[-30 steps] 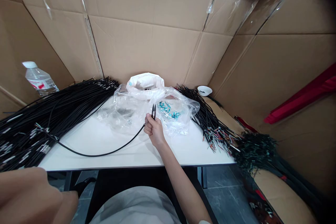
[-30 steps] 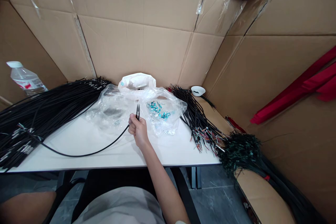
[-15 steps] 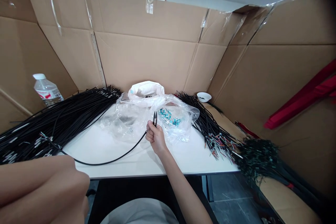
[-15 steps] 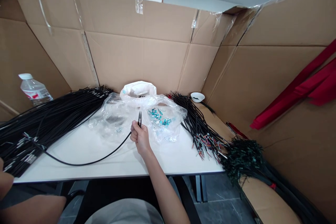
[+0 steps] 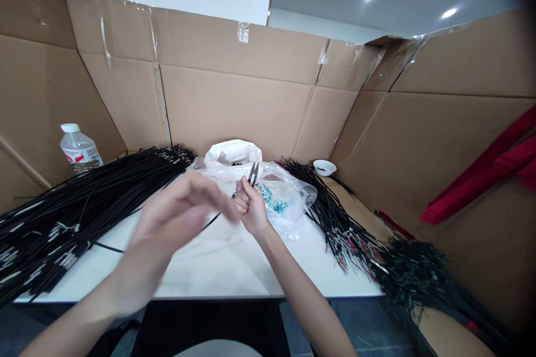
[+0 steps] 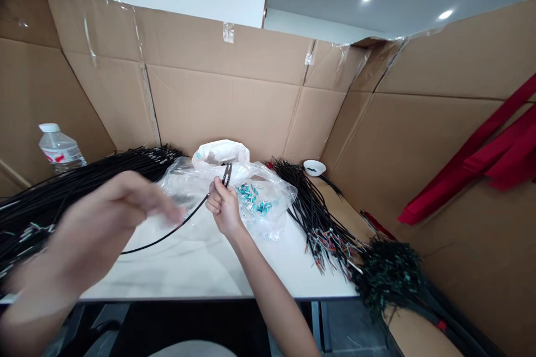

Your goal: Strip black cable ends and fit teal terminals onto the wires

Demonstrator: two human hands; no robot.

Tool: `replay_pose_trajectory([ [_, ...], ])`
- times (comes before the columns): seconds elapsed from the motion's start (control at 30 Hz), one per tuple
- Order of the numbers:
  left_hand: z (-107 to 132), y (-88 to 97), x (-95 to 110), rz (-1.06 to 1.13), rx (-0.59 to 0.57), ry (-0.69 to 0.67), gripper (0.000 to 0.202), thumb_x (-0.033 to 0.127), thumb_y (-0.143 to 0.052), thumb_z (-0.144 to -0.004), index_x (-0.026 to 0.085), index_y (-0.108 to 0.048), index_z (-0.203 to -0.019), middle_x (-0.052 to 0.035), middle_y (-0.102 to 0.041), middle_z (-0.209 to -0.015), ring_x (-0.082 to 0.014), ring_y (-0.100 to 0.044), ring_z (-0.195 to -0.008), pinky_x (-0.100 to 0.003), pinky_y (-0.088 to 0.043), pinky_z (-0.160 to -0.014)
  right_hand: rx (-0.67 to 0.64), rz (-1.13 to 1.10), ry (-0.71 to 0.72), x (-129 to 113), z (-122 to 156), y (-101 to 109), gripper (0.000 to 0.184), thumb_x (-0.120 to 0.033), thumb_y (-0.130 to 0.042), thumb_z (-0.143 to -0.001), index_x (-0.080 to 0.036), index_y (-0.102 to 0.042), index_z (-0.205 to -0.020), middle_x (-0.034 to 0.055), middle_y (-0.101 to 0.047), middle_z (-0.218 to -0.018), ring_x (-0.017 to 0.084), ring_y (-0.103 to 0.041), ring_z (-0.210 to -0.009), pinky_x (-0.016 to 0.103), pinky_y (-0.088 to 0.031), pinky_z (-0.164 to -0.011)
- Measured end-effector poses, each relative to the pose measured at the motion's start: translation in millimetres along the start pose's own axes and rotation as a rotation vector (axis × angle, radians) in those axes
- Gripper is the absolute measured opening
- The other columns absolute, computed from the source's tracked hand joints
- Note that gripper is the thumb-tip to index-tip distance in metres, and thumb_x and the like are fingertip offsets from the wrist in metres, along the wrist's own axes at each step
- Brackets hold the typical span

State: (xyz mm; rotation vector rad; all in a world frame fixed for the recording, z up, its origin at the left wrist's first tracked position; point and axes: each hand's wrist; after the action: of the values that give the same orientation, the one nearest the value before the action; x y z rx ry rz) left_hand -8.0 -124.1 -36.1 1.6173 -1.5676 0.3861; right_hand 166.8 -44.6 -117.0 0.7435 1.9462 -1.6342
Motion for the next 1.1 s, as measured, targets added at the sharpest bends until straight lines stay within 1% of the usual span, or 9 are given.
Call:
replay_pose_trajectory([
  [0.07,-15.9,-10.6,-18.5,-0.235,-0.012,0.005,0.031,0.046,-0.056,-0.096,0.022,-0.059,-0.114,-0.0089,-0.068,-0.116,-0.0272,-0.063,-0.113,-0.042,-0.049,-0.099,-0.034,-0.032,0.022,-15.3,-11.2,-12.9,0.039,-0.04,-0.078,-0.085,-0.018,-0.051,-0.067,-0.0144,-0.019,-0.047,0.003,-0.008,-0.04,0.014,-0.014,-0.035],
  [0.13,-32.7,-19.7,-41.7,-0.437,-0.055,0.046,0.039,0.052,-0.047,-0.099,0.021,-0.053,-0.122,-0.0117,-0.065,-0.126,-0.0299,-0.063,-0.115,-0.045,-0.048,-0.096,-0.062,-0.063,0.023,-29.5,-21.9,-25.7,0.036,-0.039,-0.075,-0.088,-0.017,-0.054,-0.068,-0.0144,-0.017,-0.046,0.004,-0.007,-0.04,0.014,-0.014,-0.034],
  [0.23,-53.6,-25.6,-72.3,-0.435,-0.172,0.16,0.038,0.053,-0.029,-0.104,0.022,-0.05,-0.115,-0.0027,-0.068,-0.087,-0.022,-0.065,-0.074,-0.033,-0.045,-0.068,-0.089,-0.096,0.002,-47.1,-34.7,-39.8,0.037,-0.037,-0.073,-0.09,-0.017,-0.054,-0.066,-0.0141,-0.017,-0.045,0.004,-0.005,-0.041,0.014,-0.014,-0.034],
  [0.3,-63.7,-26.1,-83.7,-0.354,-0.228,0.162,0.038,0.053,-0.024,-0.105,0.023,-0.047,-0.101,0.0051,-0.053,-0.064,-0.0169,-0.052,-0.055,-0.027,-0.035,-0.055,-0.1,-0.115,0.002,-55.2,-40.3,-43.8,0.036,-0.037,-0.074,-0.089,-0.017,-0.055,-0.067,-0.0138,-0.017,-0.045,0.004,-0.004,-0.041,0.014,-0.014,-0.034],
  [0.37,-72.0,-26.0,-88.4,-0.309,-0.222,0.118,0.038,0.053,-0.024,-0.105,0.023,-0.044,-0.091,0.0076,-0.042,-0.058,-0.0145,-0.043,-0.049,-0.026,-0.028,-0.052,-0.128,-0.149,0.008,-60.4,-43.8,-43.7,0.033,-0.038,-0.076,-0.086,-0.017,-0.056,-0.068,-0.0136,-0.018,-0.045,0.005,-0.004,-0.042,0.014,-0.014,-0.035],
  [0.5,-88.0,-26.3,-91.0,-0.328,-0.143,0.054,0.037,0.05,-0.026,-0.105,0.022,-0.046,-0.09,0.0077,-0.04,-0.059,-0.0127,-0.04,-0.049,-0.025,-0.027,-0.051,-0.197,-0.215,0.004,-64.9,-46.6,-35.1,0.037,-0.036,-0.087,-0.071,-0.018,-0.055,-0.069,-0.0132,-0.024,-0.046,0.004,-0.006,-0.043,0.016,-0.014,-0.035],
  [0.63,-99.7,-29.5,-99.8,-0.42,-0.101,-0.044,0.034,0.044,-0.03,-0.106,0.021,-0.053,-0.095,0.008,-0.043,-0.058,-0.0115,-0.044,-0.047,-0.022,-0.032,-0.049,-0.13,-0.176,0.007,-68.4,-48.1,-24.1,0.037,-0.036,-0.09,-0.066,-0.017,-0.061,-0.077,-0.0148,-0.022,-0.046,0.004,-0.004,-0.043,0.016,-0.01,-0.036],
  [0.87,-102.6,-41.5,-120.1,-0.761,0.002,-0.405,0.026,0.029,-0.035,-0.109,0.018,-0.058,-0.102,0.0104,-0.049,-0.053,-0.0076,-0.049,-0.039,-0.019,-0.034,-0.044,-0.016,-0.005,0.027,-73.3,-54.1,-6.3,0.04,-0.042,-0.088,-0.07,-0.018,-0.057,-0.074,-0.015,-0.017,-0.049,0.003,-0.005,-0.043,0.019,-0.005,-0.038],
  [1.1,-102.8,-43.7,-129.3,-0.876,0.019,-0.519,0.025,0.028,-0.037,-0.109,0.017,-0.058,-0.103,0.0081,-0.058,-0.056,-0.0084,-0.055,-0.042,-0.022,-0.036,-0.046,0.012,-0.046,0.017,-69.8,-66.8,7.3,0.058,-0.041,-0.09,-0.067,-0.022,-0.035,-0.062,-0.0139,-0.018,-0.049,0.003,-0.006,-0.043,0.02,-0.005,-0.037],
])
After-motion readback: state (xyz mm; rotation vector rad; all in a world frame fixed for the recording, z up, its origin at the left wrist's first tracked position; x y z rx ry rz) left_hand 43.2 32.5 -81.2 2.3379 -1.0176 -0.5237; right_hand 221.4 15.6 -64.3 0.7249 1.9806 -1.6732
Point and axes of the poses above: each hand's wrist, its own z-axis away from the middle knuckle, its own y-axis out of the back of the hand, x = y × z
